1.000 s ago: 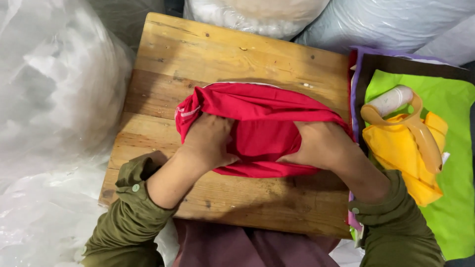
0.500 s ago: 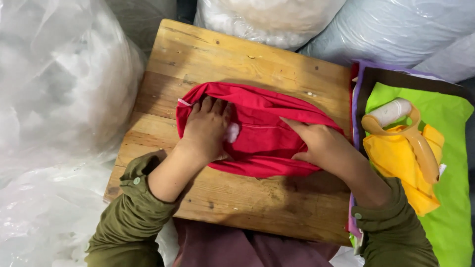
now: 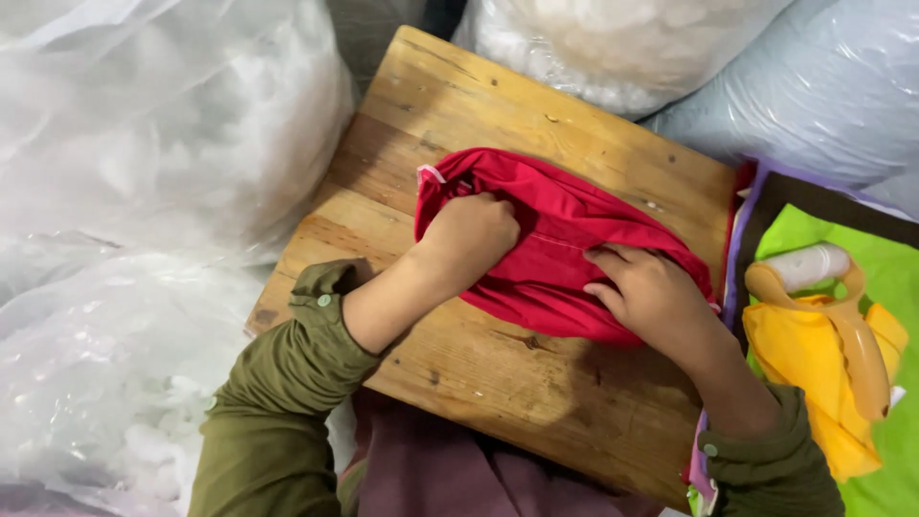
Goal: Smoothing a packaged pillow with a lint roller and then stuffing a red pillowcase with fiberfill material.
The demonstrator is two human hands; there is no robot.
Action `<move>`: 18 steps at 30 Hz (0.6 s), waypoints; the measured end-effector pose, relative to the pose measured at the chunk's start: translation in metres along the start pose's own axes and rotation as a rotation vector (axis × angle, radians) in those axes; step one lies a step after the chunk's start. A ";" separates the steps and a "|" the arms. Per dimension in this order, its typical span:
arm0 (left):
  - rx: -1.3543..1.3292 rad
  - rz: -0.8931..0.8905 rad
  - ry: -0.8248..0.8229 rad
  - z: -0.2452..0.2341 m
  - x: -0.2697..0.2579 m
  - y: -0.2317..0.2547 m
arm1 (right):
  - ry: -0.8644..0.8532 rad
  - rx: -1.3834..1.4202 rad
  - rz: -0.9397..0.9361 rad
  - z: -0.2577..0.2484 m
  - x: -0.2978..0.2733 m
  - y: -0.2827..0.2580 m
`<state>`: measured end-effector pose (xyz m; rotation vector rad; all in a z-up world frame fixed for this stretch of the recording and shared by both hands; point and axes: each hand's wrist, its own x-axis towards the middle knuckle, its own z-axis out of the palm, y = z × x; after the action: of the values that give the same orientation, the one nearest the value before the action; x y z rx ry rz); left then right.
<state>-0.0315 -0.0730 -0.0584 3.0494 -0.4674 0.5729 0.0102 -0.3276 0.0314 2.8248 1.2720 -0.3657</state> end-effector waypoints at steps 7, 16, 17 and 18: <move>-0.092 0.068 -0.064 -0.074 0.007 0.003 | 0.021 -0.031 0.039 -0.001 0.000 -0.010; -0.080 -0.021 -0.248 -0.005 0.002 -0.005 | -0.049 -0.052 0.129 -0.006 0.001 -0.016; -0.063 -0.087 -0.301 0.004 0.002 -0.007 | -0.077 -0.049 0.167 -0.007 0.002 -0.015; -0.063 -0.085 -0.299 0.001 0.001 -0.010 | -0.075 -0.050 0.169 -0.006 0.002 -0.014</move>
<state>-0.0270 -0.0640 -0.0581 3.0851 -0.3476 0.0965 0.0021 -0.3163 0.0379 2.8211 1.0052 -0.4224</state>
